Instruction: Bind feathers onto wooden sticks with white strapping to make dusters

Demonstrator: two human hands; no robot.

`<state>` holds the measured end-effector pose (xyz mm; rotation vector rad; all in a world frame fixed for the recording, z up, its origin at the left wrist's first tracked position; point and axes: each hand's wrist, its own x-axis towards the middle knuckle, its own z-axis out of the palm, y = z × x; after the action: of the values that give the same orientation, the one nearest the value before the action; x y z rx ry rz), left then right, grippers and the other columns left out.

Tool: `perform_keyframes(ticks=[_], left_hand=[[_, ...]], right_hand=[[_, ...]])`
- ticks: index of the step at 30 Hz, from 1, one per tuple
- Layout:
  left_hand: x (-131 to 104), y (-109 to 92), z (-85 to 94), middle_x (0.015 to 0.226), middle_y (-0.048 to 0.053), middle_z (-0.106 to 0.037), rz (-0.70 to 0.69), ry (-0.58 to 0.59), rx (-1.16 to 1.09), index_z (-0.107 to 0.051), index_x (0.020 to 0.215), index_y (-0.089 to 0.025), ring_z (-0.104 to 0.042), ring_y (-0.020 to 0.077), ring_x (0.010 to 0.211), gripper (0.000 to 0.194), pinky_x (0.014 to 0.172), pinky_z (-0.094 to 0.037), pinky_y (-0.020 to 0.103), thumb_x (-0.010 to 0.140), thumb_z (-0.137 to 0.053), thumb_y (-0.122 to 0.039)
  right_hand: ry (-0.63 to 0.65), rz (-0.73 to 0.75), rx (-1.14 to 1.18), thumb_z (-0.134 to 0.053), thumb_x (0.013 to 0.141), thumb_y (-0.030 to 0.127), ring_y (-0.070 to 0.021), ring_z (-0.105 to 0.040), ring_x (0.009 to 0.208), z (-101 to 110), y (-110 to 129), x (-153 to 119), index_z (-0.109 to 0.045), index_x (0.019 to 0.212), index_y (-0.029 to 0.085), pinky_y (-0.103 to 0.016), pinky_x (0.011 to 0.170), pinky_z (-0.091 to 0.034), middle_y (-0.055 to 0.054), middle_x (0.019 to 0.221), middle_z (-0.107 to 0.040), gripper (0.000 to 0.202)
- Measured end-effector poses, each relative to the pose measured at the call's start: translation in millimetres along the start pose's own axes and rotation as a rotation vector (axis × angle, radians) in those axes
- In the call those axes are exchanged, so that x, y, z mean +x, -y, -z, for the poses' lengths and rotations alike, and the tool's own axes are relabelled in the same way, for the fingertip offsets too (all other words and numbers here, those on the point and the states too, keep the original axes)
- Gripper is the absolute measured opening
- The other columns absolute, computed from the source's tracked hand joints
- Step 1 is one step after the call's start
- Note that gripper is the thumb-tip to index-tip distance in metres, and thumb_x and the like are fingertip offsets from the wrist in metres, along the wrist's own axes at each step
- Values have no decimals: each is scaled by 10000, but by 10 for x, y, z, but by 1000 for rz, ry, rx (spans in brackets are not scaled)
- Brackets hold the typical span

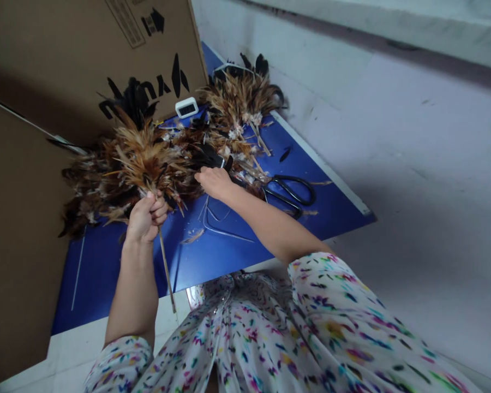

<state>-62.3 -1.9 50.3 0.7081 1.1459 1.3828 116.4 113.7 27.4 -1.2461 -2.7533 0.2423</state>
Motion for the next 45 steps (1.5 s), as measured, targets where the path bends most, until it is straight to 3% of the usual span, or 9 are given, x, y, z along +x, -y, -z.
perform_keyframes(ticks=[4,9,12,16,25,32,34,40,45], left_hand=[[4,8,16,541,-114,-220,-10,-4,3,-529,835,-143,-151,16,375,350,329,-105,123,728,-735,-405],[1,16,21,547,-114,-217,-10,5,0,-527,836,-144,-149,16,379,331,332,-113,122,745,-718,-399],[-4,15,5,545,-113,-226,-4,-1,-2,-524,831,-144,-153,17,381,312,333,-119,121,759,-704,-389],[-8,5,-20,542,-110,-240,5,-11,-6,-522,830,-146,-158,18,378,286,332,-116,122,780,-681,-379],[-19,7,-59,529,-110,-250,32,-20,-30,-520,831,-146,-176,18,369,256,326,-128,121,805,-663,-356],[-14,33,-72,546,-100,-256,67,38,-91,-532,842,-137,-182,18,373,220,320,-145,120,841,-631,-333],[-11,46,-77,548,-99,-250,84,51,-108,-537,842,-135,-179,18,370,204,318,-144,120,856,-612,-324],[-24,76,-110,546,-89,-285,140,108,-127,-550,842,-129,-204,17,372,198,317,-158,112,870,-597,-319],[-29,114,-124,598,-58,-411,158,116,-78,-571,862,-117,-205,-6,377,274,315,-148,101,826,-655,-375]], right_hand=[[-84,-60,182,-451,896,201,-231,-635,908,-3,-42,10,-650,1037,175,-302,689,-418,-118,1143,-613,245],[-250,-133,685,-590,811,196,-139,-605,721,-51,-169,71,-627,815,147,-247,669,-421,-24,740,-639,61],[-228,-232,1052,-630,777,152,-90,-537,506,-57,-185,97,-585,798,146,-216,545,-417,33,561,-567,49],[-214,-333,1335,-629,755,66,-82,-525,444,-1,-162,86,-552,793,151,-179,413,-348,35,520,-564,121],[-374,-349,1379,-605,809,165,-81,-535,475,88,-211,30,-525,610,156,-170,369,-300,8,532,-545,215],[-777,-305,1372,-644,750,176,-36,-376,495,187,-167,8,-468,585,170,-163,457,-303,66,530,-426,241],[-731,-267,1482,-633,754,174,-33,-385,478,241,-84,-41,-492,617,168,-160,431,-295,60,541,-471,197],[-214,-184,1731,-666,721,168,-42,-490,451,262,241,-180,-580,706,137,-146,354,-299,6,608,-622,93],[-42,-230,1716,-622,754,117,-48,-520,437,232,405,-209,-566,684,136,-136,335,-300,3,579,-629,92]])
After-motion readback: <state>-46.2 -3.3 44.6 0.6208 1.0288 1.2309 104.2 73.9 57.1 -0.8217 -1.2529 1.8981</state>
